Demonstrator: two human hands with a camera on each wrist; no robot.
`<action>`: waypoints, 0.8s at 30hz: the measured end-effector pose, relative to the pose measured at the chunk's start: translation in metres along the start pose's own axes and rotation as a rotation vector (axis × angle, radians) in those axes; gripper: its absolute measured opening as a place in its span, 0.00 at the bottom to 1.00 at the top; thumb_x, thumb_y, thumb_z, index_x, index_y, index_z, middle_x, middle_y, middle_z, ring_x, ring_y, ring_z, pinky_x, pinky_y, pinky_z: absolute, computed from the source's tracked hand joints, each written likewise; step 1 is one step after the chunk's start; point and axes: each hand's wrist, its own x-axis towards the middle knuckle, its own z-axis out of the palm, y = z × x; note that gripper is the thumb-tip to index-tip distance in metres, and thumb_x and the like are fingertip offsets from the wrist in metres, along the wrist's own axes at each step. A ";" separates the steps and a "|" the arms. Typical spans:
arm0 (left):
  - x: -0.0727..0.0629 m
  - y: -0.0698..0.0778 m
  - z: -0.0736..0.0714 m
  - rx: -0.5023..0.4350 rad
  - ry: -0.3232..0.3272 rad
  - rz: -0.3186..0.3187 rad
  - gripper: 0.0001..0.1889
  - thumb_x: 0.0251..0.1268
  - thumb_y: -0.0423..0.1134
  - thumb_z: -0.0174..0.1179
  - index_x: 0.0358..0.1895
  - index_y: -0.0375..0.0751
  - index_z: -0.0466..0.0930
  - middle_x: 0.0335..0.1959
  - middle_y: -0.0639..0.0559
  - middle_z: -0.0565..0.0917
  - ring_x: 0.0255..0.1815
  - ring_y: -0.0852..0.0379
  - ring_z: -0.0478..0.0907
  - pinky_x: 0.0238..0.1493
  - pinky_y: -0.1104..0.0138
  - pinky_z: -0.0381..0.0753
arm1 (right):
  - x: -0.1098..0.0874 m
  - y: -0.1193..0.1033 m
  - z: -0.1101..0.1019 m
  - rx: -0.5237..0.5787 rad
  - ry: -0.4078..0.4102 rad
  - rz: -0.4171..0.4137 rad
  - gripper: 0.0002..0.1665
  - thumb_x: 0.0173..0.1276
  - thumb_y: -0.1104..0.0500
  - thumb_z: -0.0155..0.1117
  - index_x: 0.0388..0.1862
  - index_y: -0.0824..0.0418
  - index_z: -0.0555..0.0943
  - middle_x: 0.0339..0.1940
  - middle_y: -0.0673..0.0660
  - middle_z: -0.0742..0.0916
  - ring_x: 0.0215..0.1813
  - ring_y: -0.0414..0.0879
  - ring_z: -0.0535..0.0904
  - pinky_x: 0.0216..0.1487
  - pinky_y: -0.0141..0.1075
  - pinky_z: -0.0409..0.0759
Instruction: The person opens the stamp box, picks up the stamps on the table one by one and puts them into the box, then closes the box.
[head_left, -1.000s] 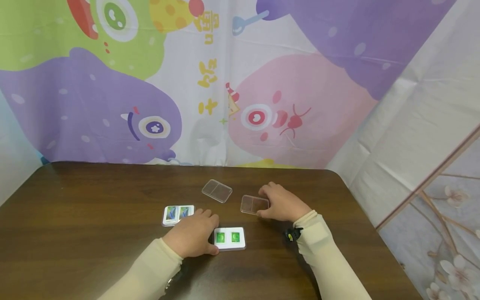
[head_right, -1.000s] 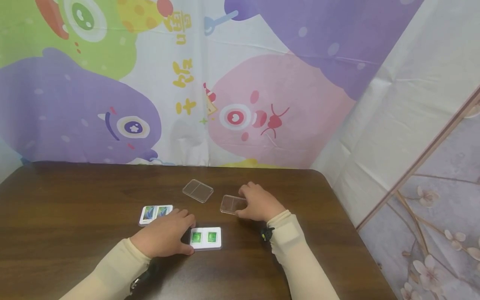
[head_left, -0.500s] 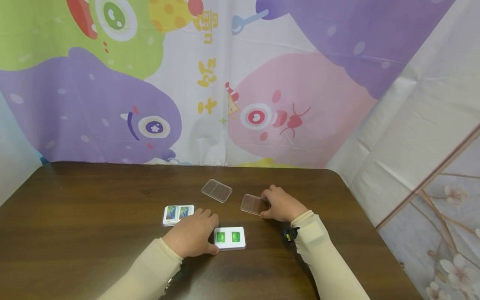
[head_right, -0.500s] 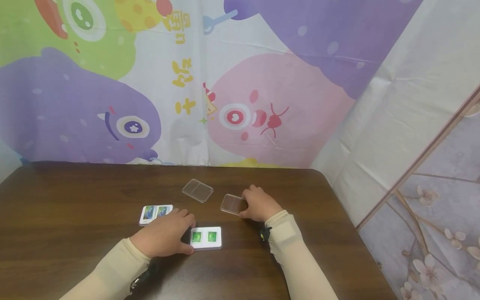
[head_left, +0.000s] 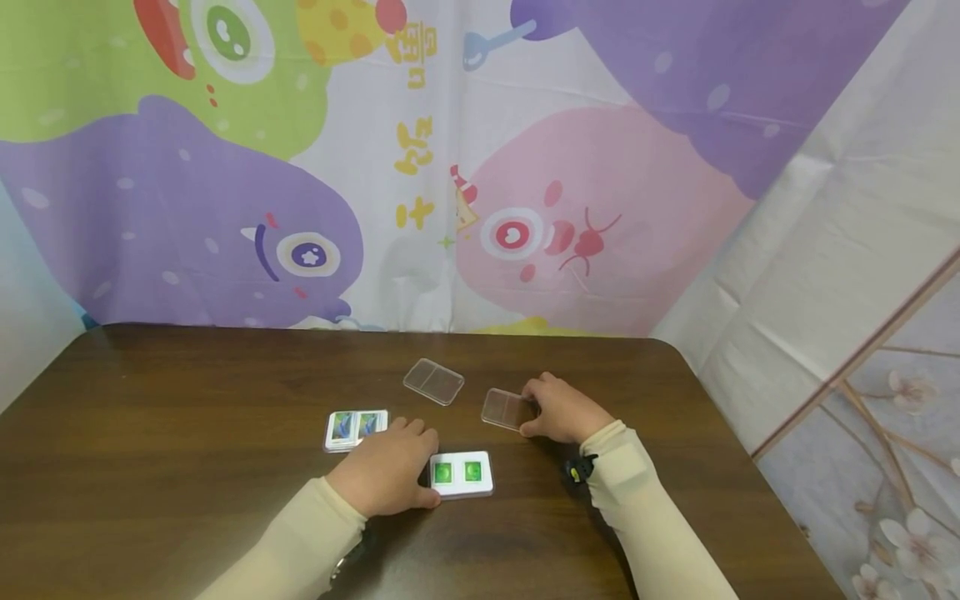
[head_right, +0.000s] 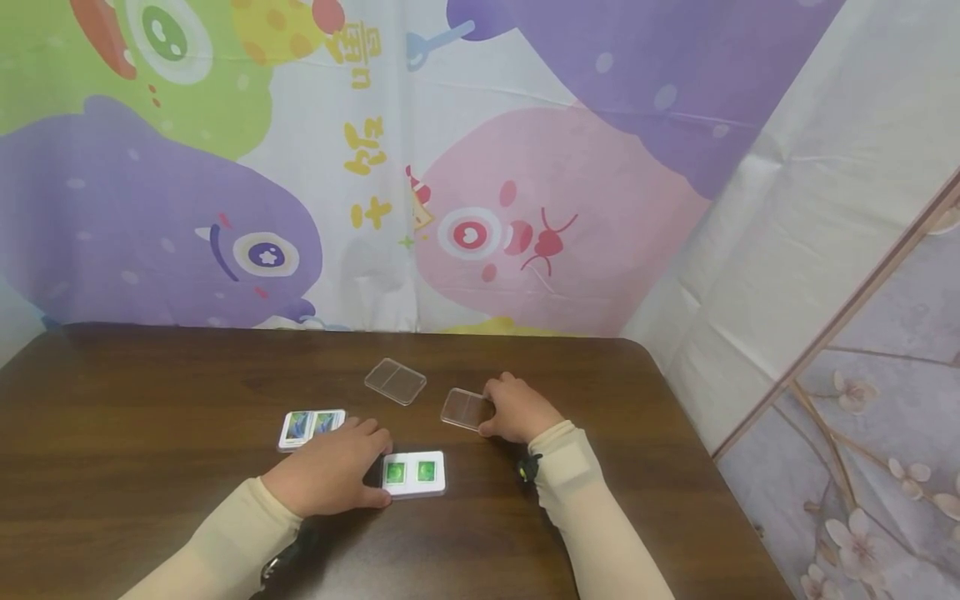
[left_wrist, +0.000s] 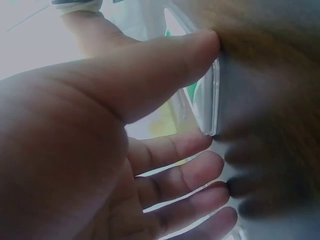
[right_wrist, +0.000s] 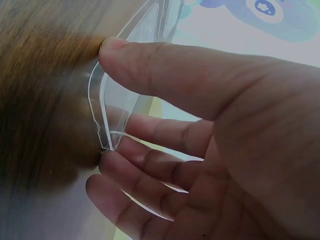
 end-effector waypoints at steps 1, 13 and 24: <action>0.000 0.000 0.001 0.004 0.010 0.003 0.30 0.50 0.53 0.80 0.48 0.36 0.80 0.41 0.46 0.80 0.43 0.48 0.75 0.44 0.52 0.81 | 0.000 0.000 0.000 -0.001 0.002 -0.002 0.29 0.62 0.55 0.80 0.57 0.66 0.81 0.50 0.59 0.81 0.47 0.50 0.78 0.55 0.48 0.80; 0.004 0.004 0.012 -0.037 0.128 -0.033 0.23 0.53 0.50 0.79 0.40 0.39 0.78 0.27 0.51 0.80 0.25 0.56 0.74 0.29 0.55 0.79 | 0.000 -0.002 -0.002 0.011 -0.004 0.006 0.29 0.62 0.56 0.79 0.58 0.68 0.80 0.50 0.61 0.81 0.47 0.51 0.77 0.55 0.48 0.80; 0.001 0.006 0.013 -0.102 0.088 -0.052 0.23 0.58 0.47 0.77 0.46 0.38 0.75 0.29 0.49 0.81 0.27 0.52 0.78 0.33 0.52 0.80 | -0.001 -0.002 -0.001 0.023 -0.008 0.020 0.30 0.62 0.55 0.80 0.58 0.67 0.81 0.49 0.59 0.81 0.46 0.49 0.77 0.54 0.48 0.79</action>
